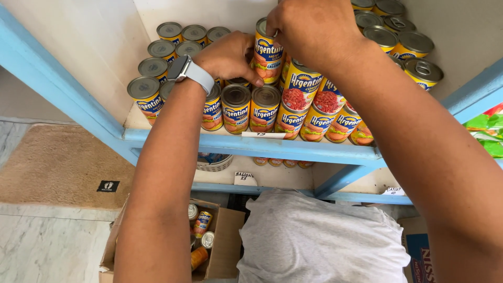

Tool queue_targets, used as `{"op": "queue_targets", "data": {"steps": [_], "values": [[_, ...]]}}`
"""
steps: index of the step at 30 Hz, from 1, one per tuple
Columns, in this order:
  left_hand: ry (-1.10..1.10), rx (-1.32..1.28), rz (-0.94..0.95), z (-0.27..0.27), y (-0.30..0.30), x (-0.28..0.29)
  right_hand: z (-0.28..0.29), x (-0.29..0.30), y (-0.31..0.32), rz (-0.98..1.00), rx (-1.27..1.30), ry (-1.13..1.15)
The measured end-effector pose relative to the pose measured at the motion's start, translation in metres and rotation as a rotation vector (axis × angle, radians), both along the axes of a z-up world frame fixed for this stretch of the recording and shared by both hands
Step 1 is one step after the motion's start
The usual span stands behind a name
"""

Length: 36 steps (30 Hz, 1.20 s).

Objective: Stocking canned goods and instant noodles on grocery store shelves from a cardboard box.

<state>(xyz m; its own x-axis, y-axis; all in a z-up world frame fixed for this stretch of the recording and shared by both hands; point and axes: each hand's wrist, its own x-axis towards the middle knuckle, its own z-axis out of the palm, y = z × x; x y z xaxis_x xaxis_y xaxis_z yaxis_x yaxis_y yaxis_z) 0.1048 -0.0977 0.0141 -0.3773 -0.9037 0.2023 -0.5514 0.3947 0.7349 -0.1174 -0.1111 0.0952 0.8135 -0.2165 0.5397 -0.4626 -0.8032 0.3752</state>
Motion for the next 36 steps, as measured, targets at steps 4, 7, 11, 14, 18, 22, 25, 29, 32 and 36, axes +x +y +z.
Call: {"op": "queue_targets", "data": {"steps": [4, 7, 11, 14, 18, 22, 25, 29, 32, 36], "values": [[0.04, 0.016, 0.003, 0.0, 0.001, 0.0, 0.001, -0.001, 0.003, -0.005, -0.026, 0.014], [-0.027, -0.016, 0.066, 0.004, 0.007, -0.002, 0.003, -0.001, 0.005, -0.002, -0.021, 0.018], [-0.022, -0.036, 0.023, 0.002, 0.003, 0.006, 0.004, -0.001, 0.004, -0.019, -0.047, 0.049], [0.017, 0.013, 0.027, -0.002, -0.002, 0.014, 0.003, 0.0, 0.004, 0.009, -0.067, 0.031], [-0.03, -0.026, 0.119, -0.001, 0.0, 0.014, 0.003, 0.001, 0.005, -0.012, -0.114, 0.051], [-0.073, -0.121, 0.195, -0.007, -0.003, 0.011, 0.001, 0.0, 0.002, -0.006, -0.13, 0.045], [-0.109, -0.177, 0.25, -0.011, -0.007, 0.009, 0.003, 0.001, 0.006, -0.005, -0.133, 0.045], [-0.034, -0.183, 0.2, -0.012, -0.006, 0.01, 0.003, 0.001, 0.008, -0.006, -0.157, 0.036], [-0.079, -0.218, 0.235, -0.006, 0.004, 0.005, 0.003, 0.002, 0.008, -0.035, -0.103, 0.051], [-0.204, -0.369, 0.293, -0.001, 0.019, 0.005, 0.001, 0.0, 0.011, -0.056, -0.033, 0.033]]}}
